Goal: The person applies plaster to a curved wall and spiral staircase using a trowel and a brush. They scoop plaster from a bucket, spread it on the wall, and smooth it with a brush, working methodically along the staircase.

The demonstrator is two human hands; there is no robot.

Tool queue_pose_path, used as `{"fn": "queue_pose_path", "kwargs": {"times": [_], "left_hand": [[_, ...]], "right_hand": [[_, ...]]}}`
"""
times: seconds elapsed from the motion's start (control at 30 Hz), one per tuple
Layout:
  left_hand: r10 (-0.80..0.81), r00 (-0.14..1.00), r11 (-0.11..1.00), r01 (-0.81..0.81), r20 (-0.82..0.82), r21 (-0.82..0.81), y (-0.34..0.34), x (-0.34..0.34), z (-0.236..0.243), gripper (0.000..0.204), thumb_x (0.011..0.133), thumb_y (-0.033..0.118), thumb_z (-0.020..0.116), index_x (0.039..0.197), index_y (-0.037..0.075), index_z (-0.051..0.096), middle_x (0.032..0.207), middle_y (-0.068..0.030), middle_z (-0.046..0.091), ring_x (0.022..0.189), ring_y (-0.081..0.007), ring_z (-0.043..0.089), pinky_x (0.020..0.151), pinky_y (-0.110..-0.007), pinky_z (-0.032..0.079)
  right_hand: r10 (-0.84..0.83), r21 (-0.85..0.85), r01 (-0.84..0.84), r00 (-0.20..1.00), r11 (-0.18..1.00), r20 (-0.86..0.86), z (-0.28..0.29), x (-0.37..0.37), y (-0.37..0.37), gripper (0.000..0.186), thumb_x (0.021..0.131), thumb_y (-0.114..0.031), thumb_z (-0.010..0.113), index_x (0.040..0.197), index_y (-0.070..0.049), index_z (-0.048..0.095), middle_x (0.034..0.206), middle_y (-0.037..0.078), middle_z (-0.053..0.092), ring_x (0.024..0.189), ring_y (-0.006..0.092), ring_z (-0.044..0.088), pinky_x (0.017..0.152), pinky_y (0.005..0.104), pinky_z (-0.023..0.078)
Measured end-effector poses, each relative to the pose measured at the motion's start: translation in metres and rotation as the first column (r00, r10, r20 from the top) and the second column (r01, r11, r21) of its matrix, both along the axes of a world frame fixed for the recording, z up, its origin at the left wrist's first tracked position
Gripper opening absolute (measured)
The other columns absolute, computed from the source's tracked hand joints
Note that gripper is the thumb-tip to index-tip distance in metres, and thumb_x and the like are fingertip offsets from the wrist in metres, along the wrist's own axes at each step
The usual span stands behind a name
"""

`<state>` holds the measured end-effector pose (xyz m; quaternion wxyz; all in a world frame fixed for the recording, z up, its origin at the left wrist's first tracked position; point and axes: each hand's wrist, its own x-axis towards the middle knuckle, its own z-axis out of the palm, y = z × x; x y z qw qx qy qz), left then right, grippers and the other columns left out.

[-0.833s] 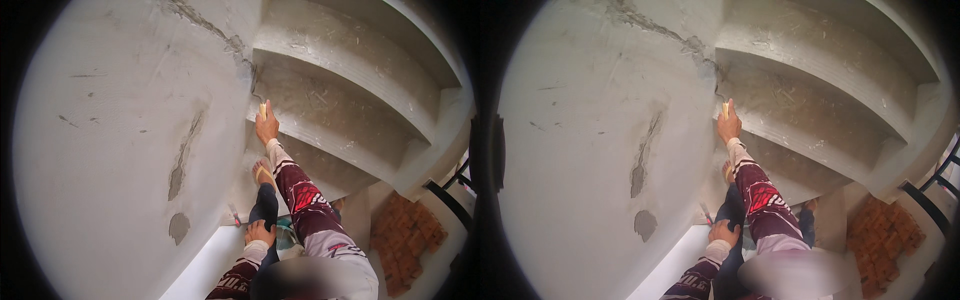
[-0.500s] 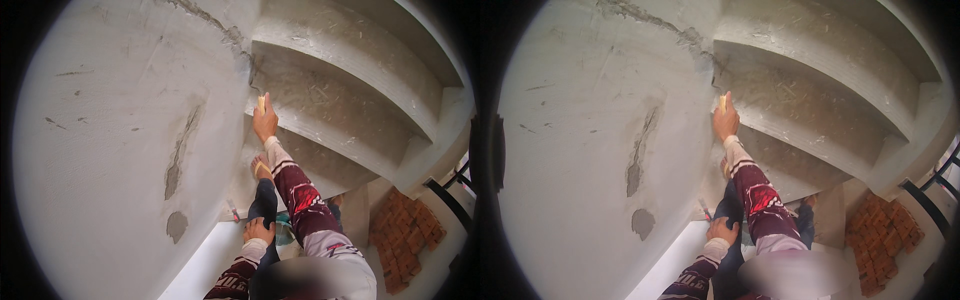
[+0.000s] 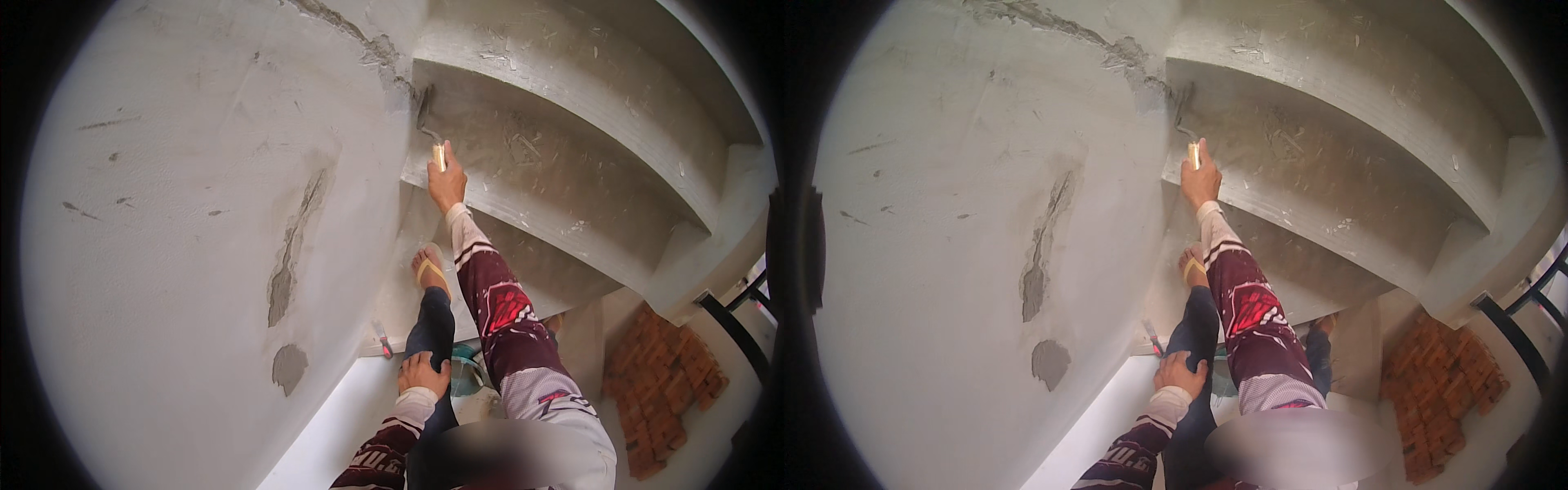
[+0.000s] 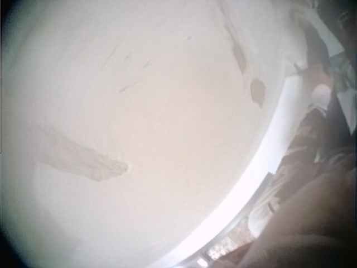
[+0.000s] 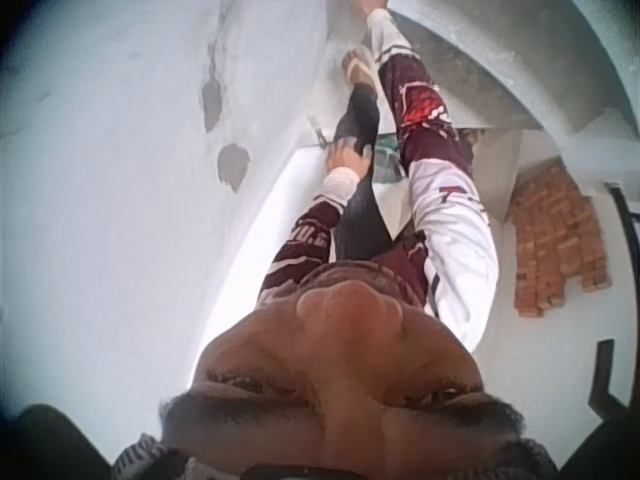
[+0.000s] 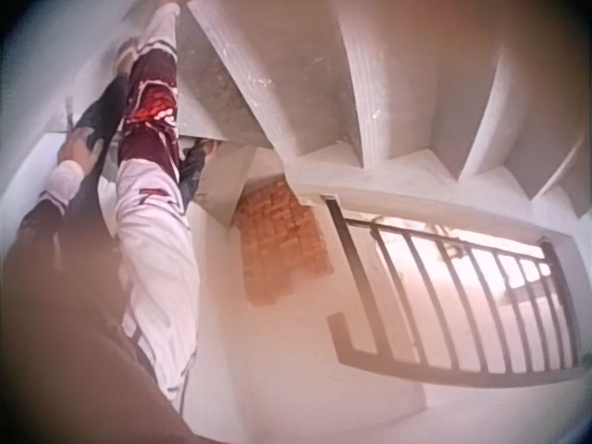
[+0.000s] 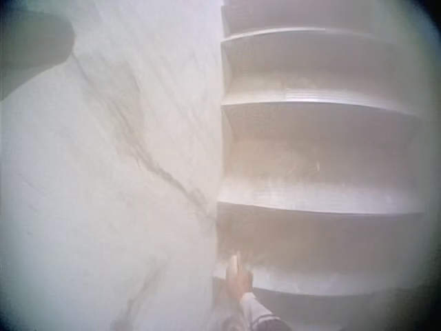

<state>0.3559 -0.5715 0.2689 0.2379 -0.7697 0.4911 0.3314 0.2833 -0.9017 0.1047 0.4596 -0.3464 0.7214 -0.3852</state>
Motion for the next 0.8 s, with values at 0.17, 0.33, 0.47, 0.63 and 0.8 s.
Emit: {"fn": "queue_pose_path", "kwargs": {"times": [0.17, 0.33, 0.47, 0.63, 0.8], "left_hand": [[0.006, 1.0, 1.0, -0.006, -0.003, 0.022, -0.001, 0.002, 0.0, 0.05, 0.08, 0.043, 0.061, 0.114, 0.006, 0.062, 0.117, -0.0147, 0.061, 0.115, -0.0325, 0.052, 0.099, -0.044, 0.041], [0.023, 1.0, 1.0, -0.024, 0.008, 0.019, 0.003, 0.003, 0.0, 0.048, 0.08, 0.042, 0.063, 0.113, 0.008, 0.063, 0.117, -0.0124, 0.061, 0.117, -0.0304, 0.051, 0.1, -0.045, 0.039], [0.033, 0.999, 0.999, -0.033, 0.005, 0.017, 0.002, 0.004, 0.001, 0.048, 0.08, 0.042, 0.064, 0.114, 0.008, 0.063, 0.117, -0.0121, 0.061, 0.117, -0.0301, 0.051, 0.1, -0.045, 0.039], [0.036, 0.999, 0.999, -0.036, -0.003, 0.001, 0.007, 0.008, 0.001, 0.049, 0.079, 0.042, 0.064, 0.114, 0.008, 0.062, 0.118, -0.0108, 0.06, 0.118, -0.0299, 0.051, 0.1, -0.045, 0.039], [0.069, 0.998, 0.997, -0.068, 0.013, -0.037, 0.01, 0.013, -0.002, 0.048, 0.079, 0.041, 0.064, 0.113, 0.008, 0.062, 0.12, -0.0097, 0.06, 0.117, -0.0295, 0.051, 0.101, -0.045, 0.038]], "right_hand": [[0.015, 0.007, -0.015, 0.999, 1.0, -0.035, -0.012, -0.005, -0.008, 0.06, 0.083, -0.021, 0.059, 0.14, -0.009, 0.045, 0.112, 0.025, 0.063, 0.104, 0.0399, 0.061, 0.092, 0.0415, 0.046], [0.061, 0.078, -0.055, 0.996, 0.995, -0.068, -0.022, -0.007, -0.014, 0.06, 0.083, -0.022, 0.059, 0.14, -0.011, 0.045, 0.113, 0.025, 0.063, 0.107, 0.0408, 0.059, 0.094, 0.0431, 0.045], [0.063, 0.094, -0.057, 0.996, 0.994, -0.058, -0.033, -0.007, -0.014, 0.06, 0.084, -0.023, 0.059, 0.141, -0.014, 0.043, 0.116, 0.025, 0.062, 0.108, 0.0414, 0.058, 0.095, 0.0444, 0.044], [0.012, 0.155, -0.002, 0.998, 0.988, -0.067, -0.031, 0.002, -0.011, 0.061, 0.085, -0.024, 0.059, 0.142, -0.013, 0.041, 0.119, 0.025, 0.06, 0.11, 0.0414, 0.057, 0.096, 0.0439, 0.044], [-0.089, 0.116, 0.092, 0.996, 0.989, -0.033, -0.015, 0.02, 0.002, 0.061, 0.085, -0.023, 0.058, 0.142, -0.009, 0.041, 0.121, 0.026, 0.059, 0.113, 0.0407, 0.056, 0.098, 0.0417, 0.043]]}}
